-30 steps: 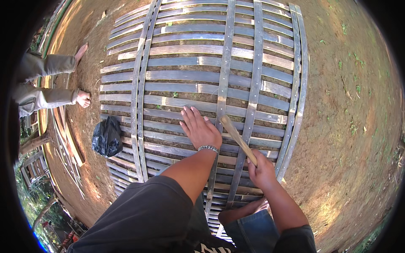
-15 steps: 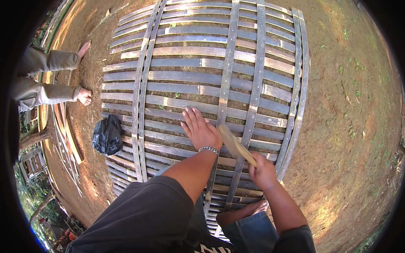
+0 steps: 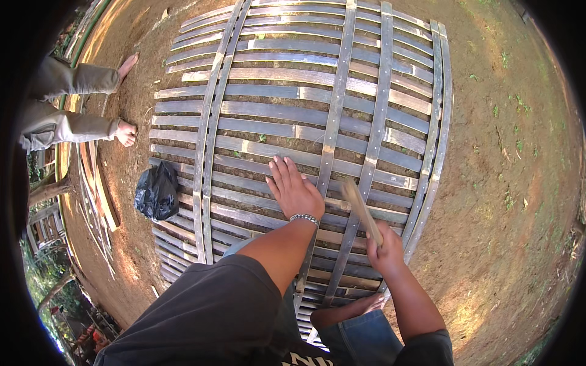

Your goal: The person uses a hammer to drive nails into a wooden slat structure laid on the ground. They repeatedly pick up nails from a black plastic bag and secure the slats together, working systematically across the frame.

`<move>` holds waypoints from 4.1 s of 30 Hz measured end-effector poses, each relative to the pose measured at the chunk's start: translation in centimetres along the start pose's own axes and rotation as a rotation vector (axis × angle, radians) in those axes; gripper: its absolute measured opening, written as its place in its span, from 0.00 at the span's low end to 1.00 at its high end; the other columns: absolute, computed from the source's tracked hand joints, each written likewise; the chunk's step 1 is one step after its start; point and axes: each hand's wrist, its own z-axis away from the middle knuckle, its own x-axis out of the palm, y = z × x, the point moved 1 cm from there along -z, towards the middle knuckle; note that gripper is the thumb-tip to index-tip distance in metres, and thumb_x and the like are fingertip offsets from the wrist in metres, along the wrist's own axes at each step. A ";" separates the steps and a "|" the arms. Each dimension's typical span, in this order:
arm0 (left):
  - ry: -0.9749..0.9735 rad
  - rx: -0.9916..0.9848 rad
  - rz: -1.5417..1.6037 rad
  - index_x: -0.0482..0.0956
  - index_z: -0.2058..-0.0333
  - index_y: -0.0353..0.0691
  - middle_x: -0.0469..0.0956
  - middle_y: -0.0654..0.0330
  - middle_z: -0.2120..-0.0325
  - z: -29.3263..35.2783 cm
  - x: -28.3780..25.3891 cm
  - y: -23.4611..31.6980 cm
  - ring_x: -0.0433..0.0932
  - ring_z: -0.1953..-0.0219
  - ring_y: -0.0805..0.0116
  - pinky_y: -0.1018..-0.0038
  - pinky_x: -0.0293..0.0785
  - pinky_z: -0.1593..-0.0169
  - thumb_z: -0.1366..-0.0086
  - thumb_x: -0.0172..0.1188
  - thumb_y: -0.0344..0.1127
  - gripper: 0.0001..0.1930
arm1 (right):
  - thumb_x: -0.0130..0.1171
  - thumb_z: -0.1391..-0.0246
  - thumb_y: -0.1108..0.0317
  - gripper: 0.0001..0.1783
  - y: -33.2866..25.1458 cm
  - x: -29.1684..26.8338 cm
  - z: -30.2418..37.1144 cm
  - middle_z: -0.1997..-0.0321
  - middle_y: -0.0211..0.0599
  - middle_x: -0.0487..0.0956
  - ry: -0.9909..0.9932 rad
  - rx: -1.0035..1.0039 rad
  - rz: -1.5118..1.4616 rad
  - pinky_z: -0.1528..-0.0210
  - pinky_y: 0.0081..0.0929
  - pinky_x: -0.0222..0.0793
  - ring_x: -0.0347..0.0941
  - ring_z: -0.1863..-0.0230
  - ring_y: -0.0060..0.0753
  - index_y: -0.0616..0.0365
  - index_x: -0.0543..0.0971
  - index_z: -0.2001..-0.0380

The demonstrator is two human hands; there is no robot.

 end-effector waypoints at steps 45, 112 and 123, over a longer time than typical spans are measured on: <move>0.062 0.115 0.671 0.81 0.54 0.38 0.79 0.55 0.58 -1.0 -15.9 -21.5 0.77 0.57 0.66 0.68 0.75 0.52 0.30 0.62 0.32 0.09 | 0.59 0.39 0.67 0.15 2.4 1.8 7.0 0.71 0.45 0.80 0.131 0.501 -0.040 0.66 0.39 0.75 0.79 0.72 0.43 0.60 0.74 0.52; -0.652 0.625 0.628 0.85 0.65 0.38 0.84 0.56 0.66 -5.2 -8.2 -8.1 0.82 0.62 0.66 0.69 0.76 0.56 0.39 0.70 0.35 0.08 | 0.62 0.40 0.71 0.17 0.2 7.3 4.2 0.75 0.31 0.75 0.180 0.828 -0.689 0.79 0.27 0.72 0.70 0.82 0.23 0.61 0.72 0.50; -0.412 0.952 0.515 0.87 0.69 0.45 0.84 0.63 0.70 -3.2 -2.7 -5.8 0.80 0.63 0.65 0.66 0.62 0.52 0.43 0.70 0.35 0.04 | 0.63 0.41 0.71 0.17 0.8 7.1 4.7 0.76 0.30 0.74 0.160 0.855 -0.779 0.79 0.25 0.72 0.70 0.82 0.22 0.60 0.73 0.50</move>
